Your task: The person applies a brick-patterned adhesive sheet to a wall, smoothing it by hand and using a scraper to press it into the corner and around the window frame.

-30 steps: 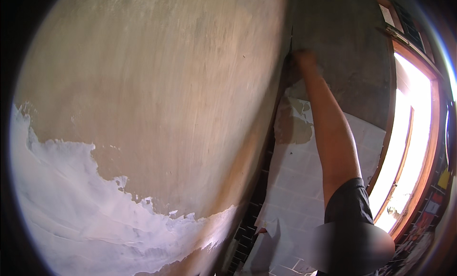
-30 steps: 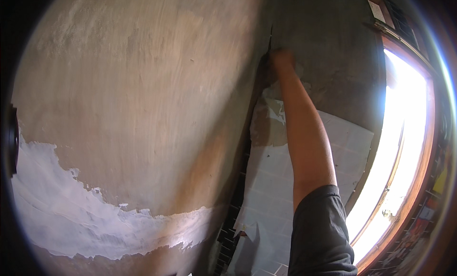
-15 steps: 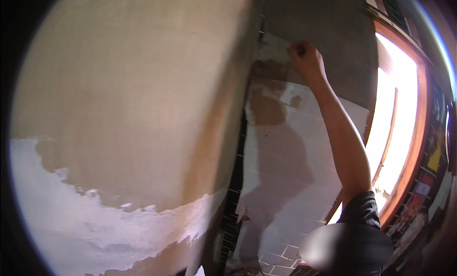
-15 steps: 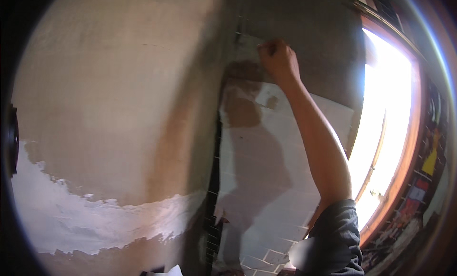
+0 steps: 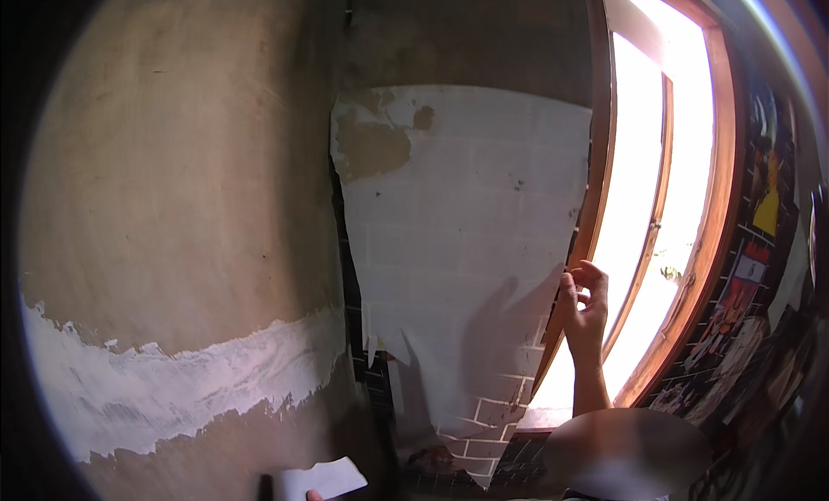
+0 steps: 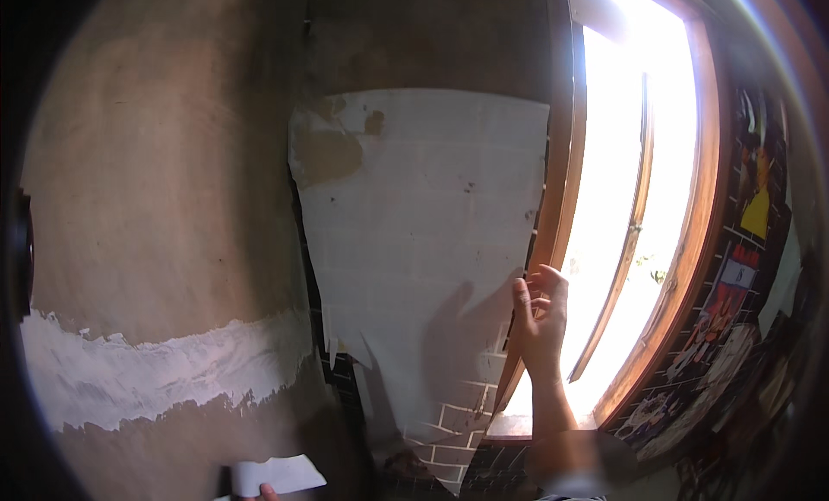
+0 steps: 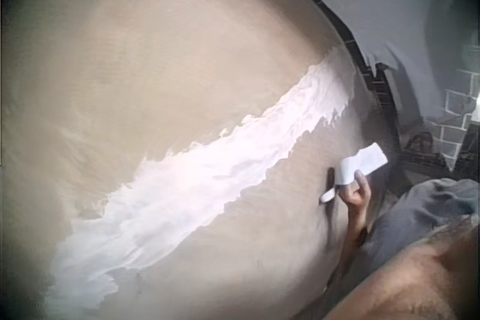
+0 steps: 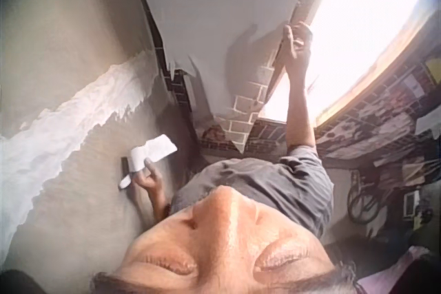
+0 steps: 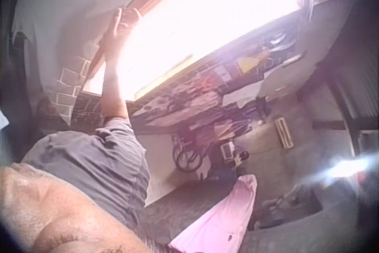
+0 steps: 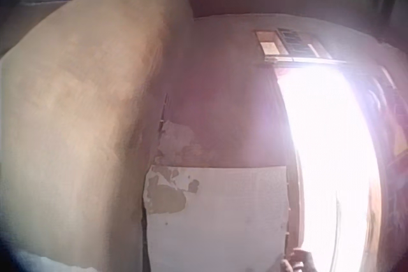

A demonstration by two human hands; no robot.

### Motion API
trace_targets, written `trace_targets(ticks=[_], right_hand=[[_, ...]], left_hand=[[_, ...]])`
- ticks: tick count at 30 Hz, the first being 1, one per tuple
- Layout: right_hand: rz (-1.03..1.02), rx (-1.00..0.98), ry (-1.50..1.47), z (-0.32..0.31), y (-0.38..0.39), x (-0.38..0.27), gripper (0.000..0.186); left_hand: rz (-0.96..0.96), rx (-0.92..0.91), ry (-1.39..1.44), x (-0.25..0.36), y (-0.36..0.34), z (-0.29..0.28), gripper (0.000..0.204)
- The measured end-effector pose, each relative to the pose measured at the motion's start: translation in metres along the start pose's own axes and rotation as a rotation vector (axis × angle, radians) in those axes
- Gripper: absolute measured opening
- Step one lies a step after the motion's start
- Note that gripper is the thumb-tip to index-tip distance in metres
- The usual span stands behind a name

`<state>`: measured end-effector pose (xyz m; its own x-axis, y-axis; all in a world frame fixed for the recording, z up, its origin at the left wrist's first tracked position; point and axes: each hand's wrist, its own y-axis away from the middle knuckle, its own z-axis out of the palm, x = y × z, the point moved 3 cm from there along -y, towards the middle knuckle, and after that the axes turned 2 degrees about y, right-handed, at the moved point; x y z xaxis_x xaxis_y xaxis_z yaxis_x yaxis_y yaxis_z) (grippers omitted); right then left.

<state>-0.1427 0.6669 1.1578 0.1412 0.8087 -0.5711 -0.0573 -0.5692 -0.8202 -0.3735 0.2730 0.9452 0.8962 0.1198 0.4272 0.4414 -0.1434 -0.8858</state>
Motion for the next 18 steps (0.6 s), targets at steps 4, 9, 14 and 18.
trace_targets(ticks=[4, 9, 14, 18], right_hand=[[0.06, -0.108, -0.071, 0.011, 0.017, 0.021, 0.047], [0.071, -0.144, 0.0, 0.014, 0.019, 0.027, 0.044], [0.028, -0.096, 0.096, 0.009, 0.03, 0.05, 0.042], [0.153, -0.223, -0.053, 0.008, 0.036, 0.052, 0.041]], left_hand=[[-0.206, -0.081, 0.171, 0.008, 0.021, 0.019, 0.024], [-0.457, -0.15, 0.381, 0.011, 0.05, 0.043, 0.03], [-0.577, -0.172, 0.58, 0.028, 0.058, 0.062, 0.032], [-0.537, -0.276, 0.714, 0.039, 0.055, 0.083, 0.041]])
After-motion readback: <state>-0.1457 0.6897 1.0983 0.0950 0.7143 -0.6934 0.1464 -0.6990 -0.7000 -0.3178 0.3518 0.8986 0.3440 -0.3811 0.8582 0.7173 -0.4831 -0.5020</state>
